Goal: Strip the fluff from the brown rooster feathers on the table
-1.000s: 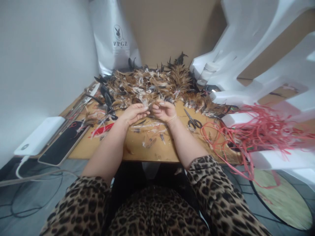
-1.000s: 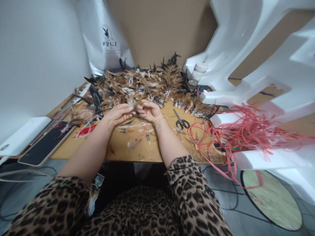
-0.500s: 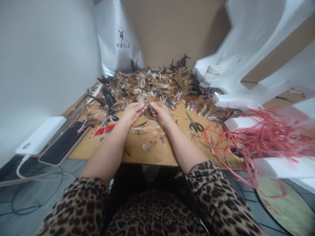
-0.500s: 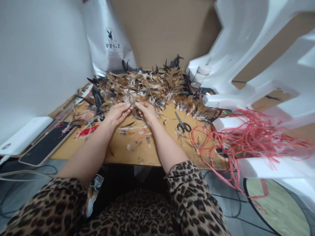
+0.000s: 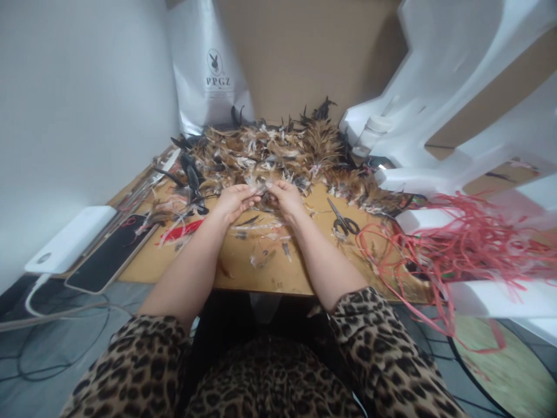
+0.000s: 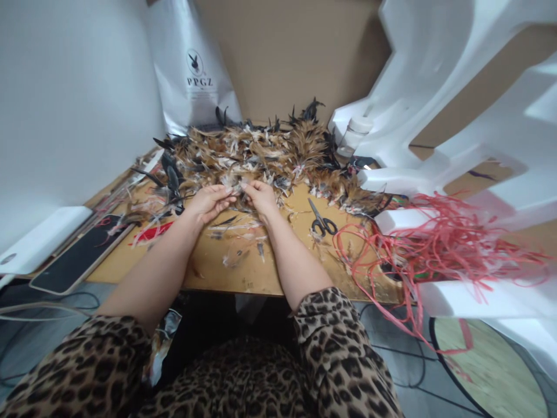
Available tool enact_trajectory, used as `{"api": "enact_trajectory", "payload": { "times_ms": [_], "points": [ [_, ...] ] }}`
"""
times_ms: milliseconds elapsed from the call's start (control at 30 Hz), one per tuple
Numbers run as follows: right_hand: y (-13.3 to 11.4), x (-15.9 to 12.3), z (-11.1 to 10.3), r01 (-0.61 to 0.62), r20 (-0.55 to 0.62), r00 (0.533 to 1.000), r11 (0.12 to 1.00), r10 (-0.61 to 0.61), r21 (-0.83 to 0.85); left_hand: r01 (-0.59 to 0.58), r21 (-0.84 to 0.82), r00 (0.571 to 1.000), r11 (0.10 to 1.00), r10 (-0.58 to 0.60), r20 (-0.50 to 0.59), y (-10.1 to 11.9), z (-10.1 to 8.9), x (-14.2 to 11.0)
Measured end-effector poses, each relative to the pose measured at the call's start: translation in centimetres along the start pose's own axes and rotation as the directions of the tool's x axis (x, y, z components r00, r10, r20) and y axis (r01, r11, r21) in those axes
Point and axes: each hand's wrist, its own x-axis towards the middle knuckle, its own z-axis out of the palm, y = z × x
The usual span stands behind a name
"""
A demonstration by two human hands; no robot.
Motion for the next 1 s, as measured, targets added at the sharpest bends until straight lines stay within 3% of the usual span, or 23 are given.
{"api": "enact_trajectory", "payload": {
  "times_ms": [500, 867, 933, 1000],
  "points": [
    [-0.4, -0.3, 0.0, 0.142, -0.027, 0.987, 0.949, -0.156, -0.283, 0.106, 0.088, 0.989, 0.99, -0.114, 0.091, -0.3, -0.3, -0.1],
    [-0.1, -0.1, 0.1, 0.093, 0.014, 0.996, 0.97, -0.093, -0.223, 0.064, 0.116, 0.994, 0.991, -0.073, 0.077, -0.3, -0.2, -0.1],
    [-0.3, 0.0, -0.4, 0.105, 0.018, 0.994, 0.943, -0.104, -0.315, 0.017, 0.104, 0.999, 0.994, -0.021, 0.04, -0.1, -0.1, -0.1],
    [-0.8, 0.1, -1.0, 0.149, 0.056, 0.989, 0.856, -0.14, -0.496, -0.027, 0.077, 1.0, 0.997, 0.028, -0.011, 0.1, -0.2, 0.0]
  ]
}}
